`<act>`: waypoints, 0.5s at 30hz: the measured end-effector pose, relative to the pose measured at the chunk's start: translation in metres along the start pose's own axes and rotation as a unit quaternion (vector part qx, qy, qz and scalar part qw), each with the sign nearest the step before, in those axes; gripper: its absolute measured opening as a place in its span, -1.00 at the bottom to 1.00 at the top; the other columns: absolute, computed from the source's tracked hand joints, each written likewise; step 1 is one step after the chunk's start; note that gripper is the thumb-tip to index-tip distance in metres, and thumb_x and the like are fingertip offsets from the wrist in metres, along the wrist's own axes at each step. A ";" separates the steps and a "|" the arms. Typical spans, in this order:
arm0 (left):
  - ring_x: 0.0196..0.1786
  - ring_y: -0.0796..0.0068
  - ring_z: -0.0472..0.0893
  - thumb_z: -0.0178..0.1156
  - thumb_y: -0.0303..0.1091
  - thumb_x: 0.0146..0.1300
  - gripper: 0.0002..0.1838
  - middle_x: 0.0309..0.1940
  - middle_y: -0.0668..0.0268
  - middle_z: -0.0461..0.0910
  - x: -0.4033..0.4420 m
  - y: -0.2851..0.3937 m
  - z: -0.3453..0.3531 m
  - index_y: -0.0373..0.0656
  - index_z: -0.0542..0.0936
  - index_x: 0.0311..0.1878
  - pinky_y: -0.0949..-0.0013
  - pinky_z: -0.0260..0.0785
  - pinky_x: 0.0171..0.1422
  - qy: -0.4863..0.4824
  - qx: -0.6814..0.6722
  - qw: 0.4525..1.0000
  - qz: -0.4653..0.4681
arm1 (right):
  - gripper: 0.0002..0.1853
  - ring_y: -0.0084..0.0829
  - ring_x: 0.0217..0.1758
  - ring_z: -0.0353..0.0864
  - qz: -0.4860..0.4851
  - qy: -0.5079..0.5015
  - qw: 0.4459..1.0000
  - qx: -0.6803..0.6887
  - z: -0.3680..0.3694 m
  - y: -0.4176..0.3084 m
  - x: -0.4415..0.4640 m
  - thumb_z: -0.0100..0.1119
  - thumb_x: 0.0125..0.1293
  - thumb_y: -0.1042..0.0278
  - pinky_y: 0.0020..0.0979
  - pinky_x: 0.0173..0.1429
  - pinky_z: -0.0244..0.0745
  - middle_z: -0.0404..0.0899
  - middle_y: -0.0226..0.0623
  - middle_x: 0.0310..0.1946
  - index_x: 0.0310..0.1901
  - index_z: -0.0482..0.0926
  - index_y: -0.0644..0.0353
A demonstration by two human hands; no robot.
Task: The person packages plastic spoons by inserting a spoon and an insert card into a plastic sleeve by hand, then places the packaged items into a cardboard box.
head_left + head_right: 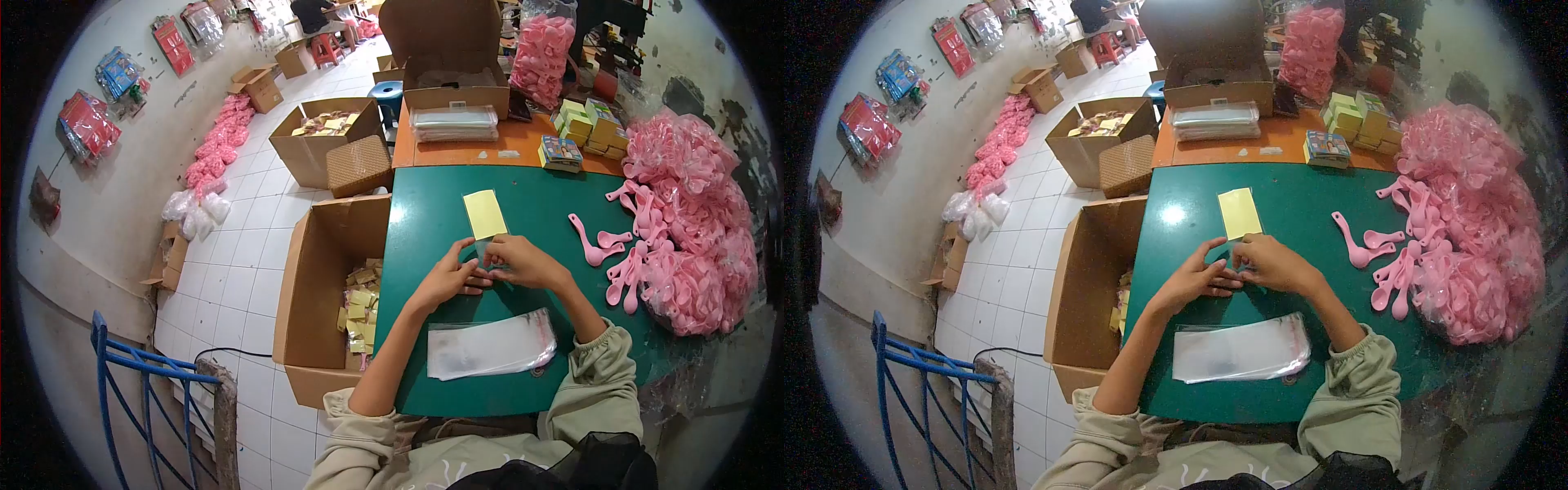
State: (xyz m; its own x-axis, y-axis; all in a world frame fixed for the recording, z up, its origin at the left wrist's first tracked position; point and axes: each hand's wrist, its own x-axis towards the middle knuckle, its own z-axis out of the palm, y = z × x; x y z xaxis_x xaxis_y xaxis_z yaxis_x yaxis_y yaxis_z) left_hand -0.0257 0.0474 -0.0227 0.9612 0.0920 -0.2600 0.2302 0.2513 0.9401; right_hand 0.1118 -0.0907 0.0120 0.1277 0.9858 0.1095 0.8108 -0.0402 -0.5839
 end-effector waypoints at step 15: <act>-0.19 0.45 0.63 0.00 -0.42 0.33 -0.52 -0.25 0.14 0.60 0.008 -0.007 0.000 -0.10 0.17 0.30 0.43 0.54 -0.19 0.093 0.072 0.991 0.061 | -0.85 -0.27 -0.37 0.47 -0.055 -0.030 0.998 0.029 0.008 -0.025 -0.005 0.19 0.06 0.49 -0.33 -0.23 0.41 0.43 -0.22 -0.42 -0.39 0.40 0.24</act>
State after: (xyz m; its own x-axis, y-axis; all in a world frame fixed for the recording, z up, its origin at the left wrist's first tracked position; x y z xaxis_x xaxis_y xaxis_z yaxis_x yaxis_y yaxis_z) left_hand -0.0193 0.0462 -0.0313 0.9415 0.2937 -0.1654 0.1455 0.0883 0.9854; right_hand 0.0860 -0.0932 0.0196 0.0032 0.9917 0.1283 0.7839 0.0772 -0.6161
